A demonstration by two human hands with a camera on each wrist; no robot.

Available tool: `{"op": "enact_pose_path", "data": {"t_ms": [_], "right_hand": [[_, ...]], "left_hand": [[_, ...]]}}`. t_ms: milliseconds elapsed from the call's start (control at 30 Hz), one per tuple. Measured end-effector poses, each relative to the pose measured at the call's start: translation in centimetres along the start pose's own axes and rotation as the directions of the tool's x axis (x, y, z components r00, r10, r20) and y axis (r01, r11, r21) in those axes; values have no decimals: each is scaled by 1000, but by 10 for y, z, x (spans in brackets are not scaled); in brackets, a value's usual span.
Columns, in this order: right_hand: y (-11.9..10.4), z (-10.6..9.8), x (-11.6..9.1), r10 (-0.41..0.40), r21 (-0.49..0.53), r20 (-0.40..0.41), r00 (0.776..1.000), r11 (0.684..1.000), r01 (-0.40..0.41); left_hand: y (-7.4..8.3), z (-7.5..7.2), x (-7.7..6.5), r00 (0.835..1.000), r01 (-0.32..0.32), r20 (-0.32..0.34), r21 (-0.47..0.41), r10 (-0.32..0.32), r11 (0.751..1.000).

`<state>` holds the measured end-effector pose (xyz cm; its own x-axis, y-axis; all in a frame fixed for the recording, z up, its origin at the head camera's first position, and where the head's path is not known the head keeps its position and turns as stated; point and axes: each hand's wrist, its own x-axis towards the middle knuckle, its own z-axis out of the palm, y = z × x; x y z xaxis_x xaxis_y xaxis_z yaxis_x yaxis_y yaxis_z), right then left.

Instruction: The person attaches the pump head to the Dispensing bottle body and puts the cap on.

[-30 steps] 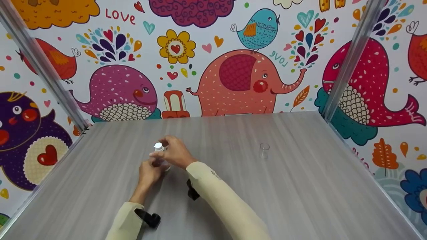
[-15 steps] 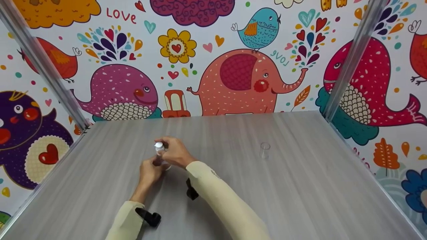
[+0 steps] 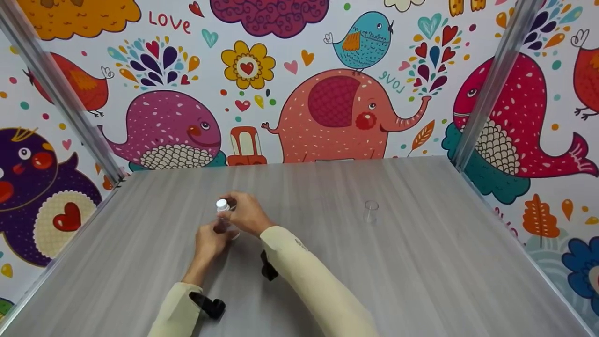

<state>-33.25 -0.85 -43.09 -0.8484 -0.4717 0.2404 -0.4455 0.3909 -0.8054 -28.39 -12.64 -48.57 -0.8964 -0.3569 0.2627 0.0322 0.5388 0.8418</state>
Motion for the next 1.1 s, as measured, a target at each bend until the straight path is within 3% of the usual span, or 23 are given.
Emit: {"op": "enact_pose_path", "data": {"t_ms": [300,533,1100], "right_hand": [[1,2,-1,24,-49,-25,999,998,-26],[4,2,-2,22,1,-19,1000,1000,-22],[4,4,-5,-67,39,20,998,997,66]], "left_hand": [[1,0,1,1000,23,1,-18,-23,1000],[1,-1,0,999,43,6,-29,-43,999],[-1,-2,1,1000,-6,11,39,6,999]]}}
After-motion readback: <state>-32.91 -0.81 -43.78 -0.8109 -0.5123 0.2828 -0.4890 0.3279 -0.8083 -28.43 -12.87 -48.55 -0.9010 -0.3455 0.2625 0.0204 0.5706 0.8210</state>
